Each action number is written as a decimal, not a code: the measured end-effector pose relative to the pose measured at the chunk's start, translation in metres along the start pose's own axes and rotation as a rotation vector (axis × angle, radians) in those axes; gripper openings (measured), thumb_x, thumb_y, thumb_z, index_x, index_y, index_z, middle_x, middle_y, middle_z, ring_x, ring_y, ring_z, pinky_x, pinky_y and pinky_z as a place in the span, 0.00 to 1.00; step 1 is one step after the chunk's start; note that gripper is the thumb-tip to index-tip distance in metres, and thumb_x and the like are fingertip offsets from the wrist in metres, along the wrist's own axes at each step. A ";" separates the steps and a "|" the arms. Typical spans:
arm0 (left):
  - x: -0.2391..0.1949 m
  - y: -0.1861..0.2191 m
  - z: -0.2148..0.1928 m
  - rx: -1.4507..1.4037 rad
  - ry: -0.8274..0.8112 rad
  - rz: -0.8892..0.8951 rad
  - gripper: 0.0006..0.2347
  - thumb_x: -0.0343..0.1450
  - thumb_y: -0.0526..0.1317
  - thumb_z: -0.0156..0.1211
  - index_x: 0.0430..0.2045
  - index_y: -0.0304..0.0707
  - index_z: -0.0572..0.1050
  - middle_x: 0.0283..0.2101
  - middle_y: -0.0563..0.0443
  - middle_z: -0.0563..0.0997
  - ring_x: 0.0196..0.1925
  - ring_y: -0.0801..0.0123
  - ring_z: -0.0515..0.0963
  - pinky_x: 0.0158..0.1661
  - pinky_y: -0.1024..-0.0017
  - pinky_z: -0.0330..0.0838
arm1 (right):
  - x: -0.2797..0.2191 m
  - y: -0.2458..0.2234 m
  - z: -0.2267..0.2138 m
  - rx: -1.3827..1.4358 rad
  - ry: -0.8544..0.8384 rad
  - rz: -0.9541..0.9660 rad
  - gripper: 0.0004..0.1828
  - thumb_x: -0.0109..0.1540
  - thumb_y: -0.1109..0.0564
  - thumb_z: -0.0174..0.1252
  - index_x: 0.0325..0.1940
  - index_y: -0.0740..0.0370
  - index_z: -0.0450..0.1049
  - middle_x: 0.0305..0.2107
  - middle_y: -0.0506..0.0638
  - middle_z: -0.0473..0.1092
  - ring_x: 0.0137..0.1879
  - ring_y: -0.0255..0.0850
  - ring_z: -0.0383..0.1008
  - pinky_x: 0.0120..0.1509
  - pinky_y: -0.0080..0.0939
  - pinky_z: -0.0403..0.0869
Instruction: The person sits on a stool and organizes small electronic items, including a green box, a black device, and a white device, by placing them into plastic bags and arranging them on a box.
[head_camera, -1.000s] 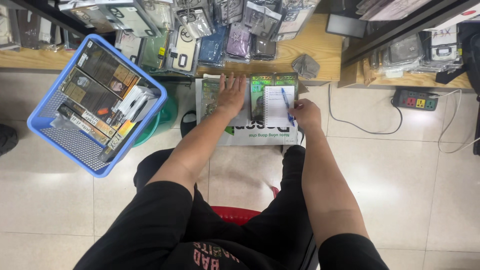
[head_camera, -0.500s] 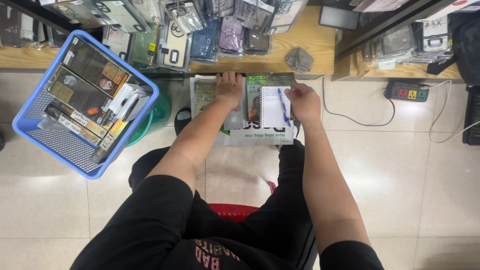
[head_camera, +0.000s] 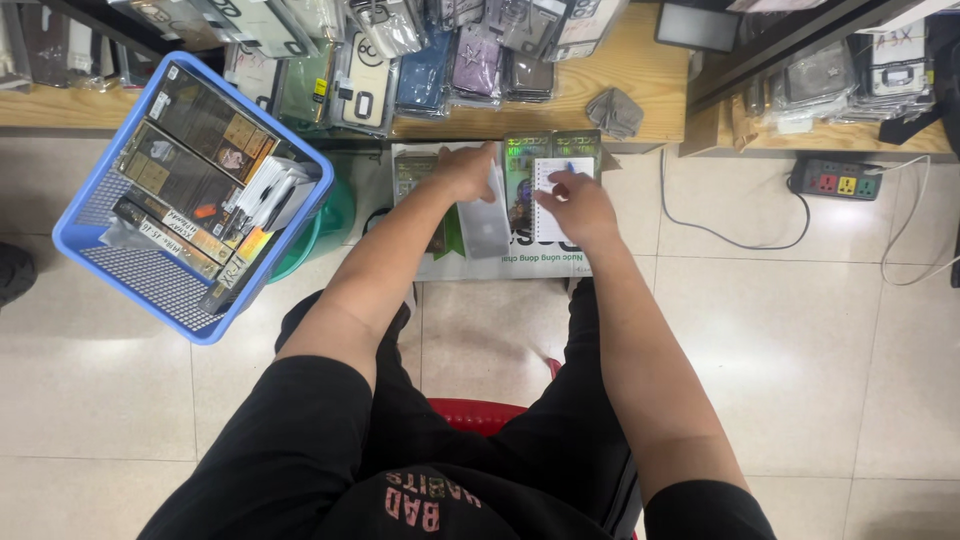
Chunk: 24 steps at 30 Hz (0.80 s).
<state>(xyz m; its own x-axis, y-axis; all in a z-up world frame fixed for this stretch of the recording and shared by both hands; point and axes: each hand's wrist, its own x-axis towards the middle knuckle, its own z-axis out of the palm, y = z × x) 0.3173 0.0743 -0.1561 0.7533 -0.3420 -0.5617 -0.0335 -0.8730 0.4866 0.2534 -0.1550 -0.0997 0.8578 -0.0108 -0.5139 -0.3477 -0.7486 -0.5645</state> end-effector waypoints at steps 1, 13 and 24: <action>-0.004 -0.002 -0.002 0.000 0.003 -0.002 0.32 0.63 0.39 0.88 0.62 0.42 0.75 0.51 0.36 0.83 0.60 0.34 0.83 0.71 0.28 0.51 | -0.007 -0.009 0.002 0.000 -0.001 -0.003 0.26 0.73 0.46 0.68 0.73 0.58 0.80 0.61 0.60 0.80 0.73 0.57 0.78 0.74 0.58 0.79; -0.079 0.023 -0.056 -0.533 0.172 0.191 0.27 0.74 0.47 0.81 0.65 0.45 0.73 0.68 0.33 0.82 0.72 0.34 0.80 0.69 0.37 0.70 | -0.025 -0.036 0.029 0.214 -0.146 -0.096 0.39 0.68 0.39 0.73 0.78 0.60 0.74 0.68 0.64 0.76 0.79 0.63 0.72 0.83 0.66 0.69; -0.148 0.062 0.027 -1.851 -0.017 -0.019 0.21 0.80 0.56 0.68 0.67 0.54 0.80 0.62 0.47 0.88 0.58 0.61 0.90 0.57 0.63 0.85 | -0.091 -0.056 0.020 0.884 0.038 -0.097 0.35 0.69 0.47 0.76 0.76 0.58 0.71 0.65 0.57 0.76 0.74 0.54 0.74 0.78 0.63 0.72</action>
<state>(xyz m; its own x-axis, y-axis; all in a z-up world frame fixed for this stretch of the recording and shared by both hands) 0.1856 0.0614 -0.0610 0.7385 -0.3510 -0.5757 0.6567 0.5679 0.4962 0.1870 -0.0988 -0.0344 0.9049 -0.0075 -0.4256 -0.4250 0.0378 -0.9044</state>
